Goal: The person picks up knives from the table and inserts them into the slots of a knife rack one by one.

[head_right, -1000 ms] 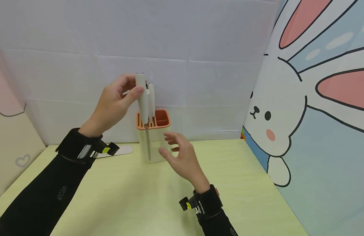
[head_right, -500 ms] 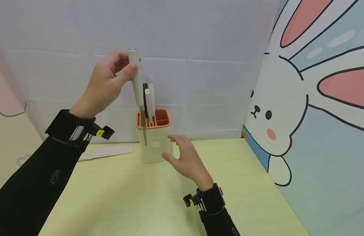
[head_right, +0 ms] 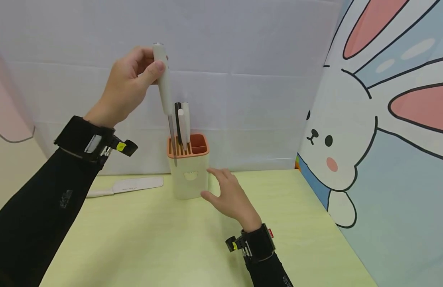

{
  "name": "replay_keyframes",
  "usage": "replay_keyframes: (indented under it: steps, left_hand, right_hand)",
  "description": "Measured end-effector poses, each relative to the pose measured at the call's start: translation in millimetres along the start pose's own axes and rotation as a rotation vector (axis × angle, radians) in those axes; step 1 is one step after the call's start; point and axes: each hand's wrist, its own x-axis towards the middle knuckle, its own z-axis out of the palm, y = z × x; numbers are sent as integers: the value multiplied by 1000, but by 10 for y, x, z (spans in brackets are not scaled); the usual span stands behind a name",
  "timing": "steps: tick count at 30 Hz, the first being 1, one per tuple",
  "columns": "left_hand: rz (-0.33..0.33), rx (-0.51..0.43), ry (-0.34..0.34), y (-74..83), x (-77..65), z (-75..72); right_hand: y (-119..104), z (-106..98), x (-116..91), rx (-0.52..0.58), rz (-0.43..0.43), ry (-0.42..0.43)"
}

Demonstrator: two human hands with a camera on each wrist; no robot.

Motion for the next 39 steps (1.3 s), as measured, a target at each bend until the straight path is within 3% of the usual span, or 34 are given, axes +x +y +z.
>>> replay_keyframes:
  steps: [17, 24, 32, 39]
  left_hand:
    - [6, 52, 46, -48, 183, -87]
    - [-26, 60, 33, -180, 173, -36]
    - [-7, 86, 13, -336, 132, 45]
    - [-31, 113, -23, -484, 87, 120]
  right_hand:
    - [28, 45, 22, 22, 23, -73]
    - [50, 51, 22, 14, 27, -75]
    - [52, 39, 14, 17, 33, -71]
    - [36, 37, 10, 17, 35, -69]
